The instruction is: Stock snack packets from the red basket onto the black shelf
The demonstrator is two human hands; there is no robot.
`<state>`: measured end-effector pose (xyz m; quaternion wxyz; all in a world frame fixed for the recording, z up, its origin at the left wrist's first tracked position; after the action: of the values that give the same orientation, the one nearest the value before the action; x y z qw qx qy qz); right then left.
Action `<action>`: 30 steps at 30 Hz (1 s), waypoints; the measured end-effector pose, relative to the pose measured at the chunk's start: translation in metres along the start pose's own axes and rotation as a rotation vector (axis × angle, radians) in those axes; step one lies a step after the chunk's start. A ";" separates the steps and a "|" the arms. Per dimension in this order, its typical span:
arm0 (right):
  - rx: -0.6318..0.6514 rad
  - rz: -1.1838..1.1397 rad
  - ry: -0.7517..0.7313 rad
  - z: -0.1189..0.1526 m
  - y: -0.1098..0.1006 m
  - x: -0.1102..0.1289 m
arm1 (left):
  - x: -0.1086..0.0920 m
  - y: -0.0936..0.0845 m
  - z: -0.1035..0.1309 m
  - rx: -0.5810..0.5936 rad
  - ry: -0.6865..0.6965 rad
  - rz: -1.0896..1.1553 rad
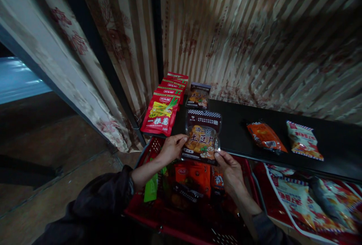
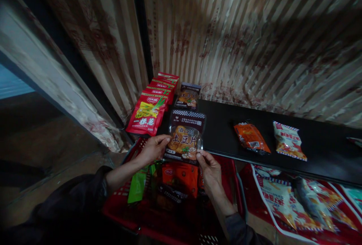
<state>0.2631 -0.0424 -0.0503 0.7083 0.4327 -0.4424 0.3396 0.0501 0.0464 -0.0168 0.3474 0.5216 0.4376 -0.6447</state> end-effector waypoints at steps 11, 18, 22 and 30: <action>0.018 0.070 -0.151 -0.056 0.020 0.037 | -0.039 -0.016 -0.059 -0.041 -0.089 -0.317; 0.045 0.096 -0.289 -0.126 0.039 0.054 | -0.060 -0.032 -0.121 -0.146 -0.149 -0.496; 0.038 0.211 -0.366 -0.161 0.050 0.063 | -0.068 -0.038 -0.141 -0.210 -0.177 -0.571; 0.003 0.417 -0.411 -0.208 0.063 0.058 | -0.070 -0.035 -0.159 -0.224 -0.248 -0.615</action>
<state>0.3004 0.1785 -0.0258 0.5184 0.3931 -0.6555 0.3836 0.0924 0.2059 0.0470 0.2424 0.2418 0.5967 -0.7257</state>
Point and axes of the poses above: each hand's wrist, its own z-axis away from the middle knuckle, its own y-axis out of the palm, x = y × z, the point moved 7 cm from there along -z, towards the middle knuckle, and after that the axes turned 9 degrees about x, right-handed, at the moved point
